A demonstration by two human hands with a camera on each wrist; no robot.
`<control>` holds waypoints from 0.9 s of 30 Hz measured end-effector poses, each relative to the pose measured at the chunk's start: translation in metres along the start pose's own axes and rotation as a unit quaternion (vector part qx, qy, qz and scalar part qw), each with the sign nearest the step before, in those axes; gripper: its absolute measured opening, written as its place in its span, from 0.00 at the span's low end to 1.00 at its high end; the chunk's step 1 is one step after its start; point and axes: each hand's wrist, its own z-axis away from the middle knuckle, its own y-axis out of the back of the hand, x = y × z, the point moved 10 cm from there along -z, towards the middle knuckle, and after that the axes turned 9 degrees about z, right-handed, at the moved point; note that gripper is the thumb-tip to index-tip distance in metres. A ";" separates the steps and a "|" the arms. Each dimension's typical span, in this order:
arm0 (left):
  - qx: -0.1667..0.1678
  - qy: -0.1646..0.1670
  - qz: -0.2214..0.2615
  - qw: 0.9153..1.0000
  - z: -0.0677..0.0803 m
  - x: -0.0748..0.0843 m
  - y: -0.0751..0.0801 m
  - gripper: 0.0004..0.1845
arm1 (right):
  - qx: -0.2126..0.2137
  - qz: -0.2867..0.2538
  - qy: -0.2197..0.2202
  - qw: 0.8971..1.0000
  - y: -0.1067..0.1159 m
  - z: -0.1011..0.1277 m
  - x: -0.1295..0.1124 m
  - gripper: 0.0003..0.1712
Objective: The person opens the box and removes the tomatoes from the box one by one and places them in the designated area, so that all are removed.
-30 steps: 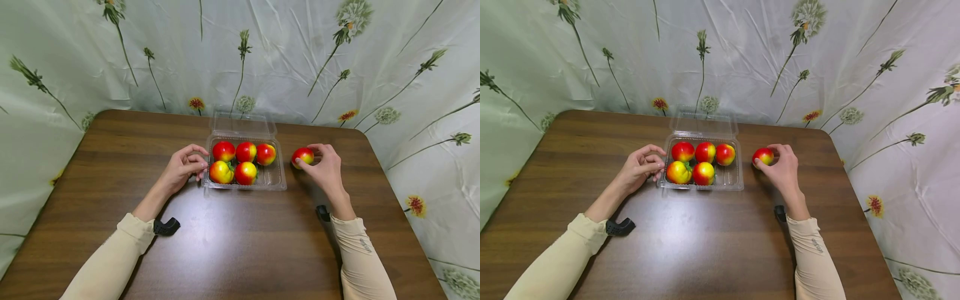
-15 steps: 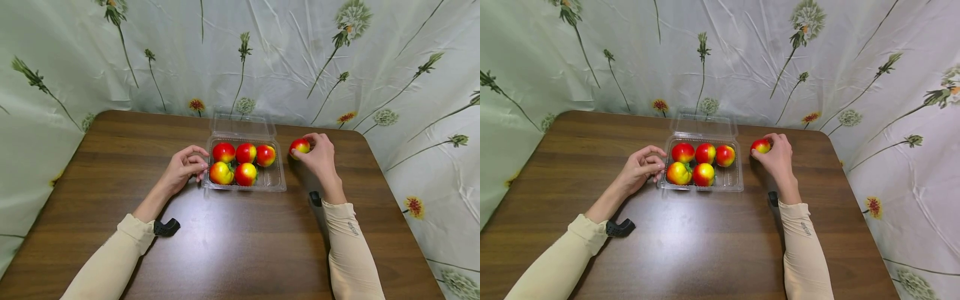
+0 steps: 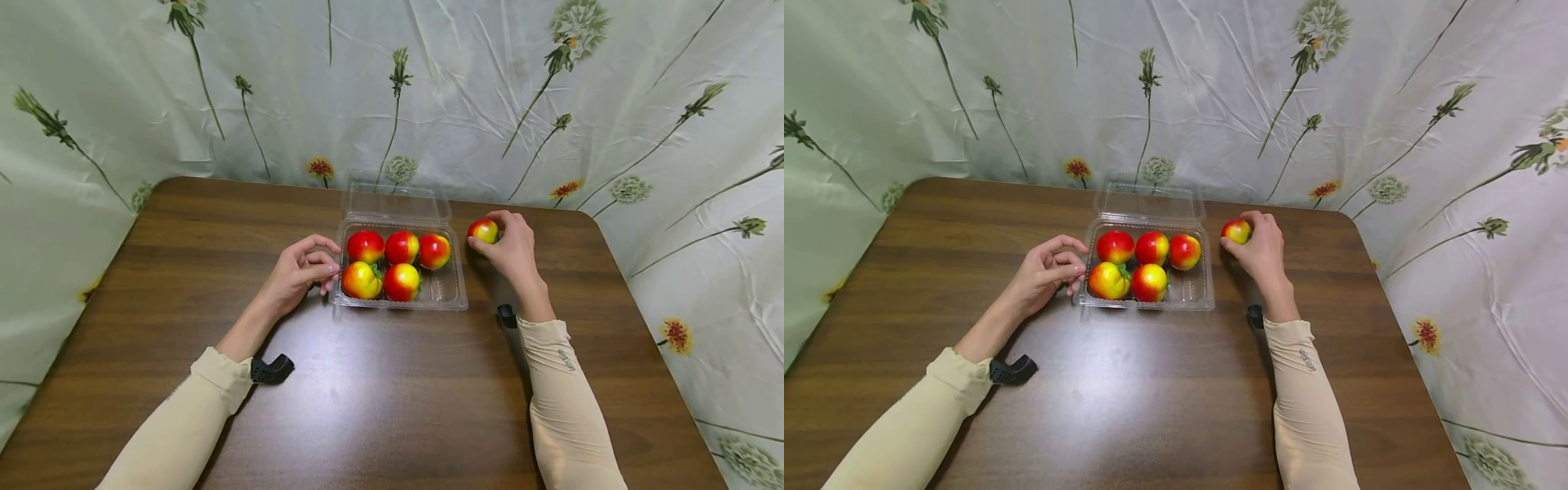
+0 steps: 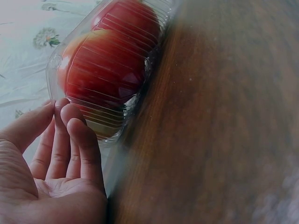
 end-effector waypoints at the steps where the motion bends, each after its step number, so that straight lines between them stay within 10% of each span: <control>1: 0.000 0.001 0.000 1.000 0.000 0.000 0.000 0.13 | -0.002 -0.002 0.000 1.000 -0.001 0.000 0.000 0.34; 27: 0.015 0.006 -0.005 1.000 0.000 0.000 0.001 0.14 | -0.027 0.004 0.012 1.000 -0.019 0.001 -0.001 0.37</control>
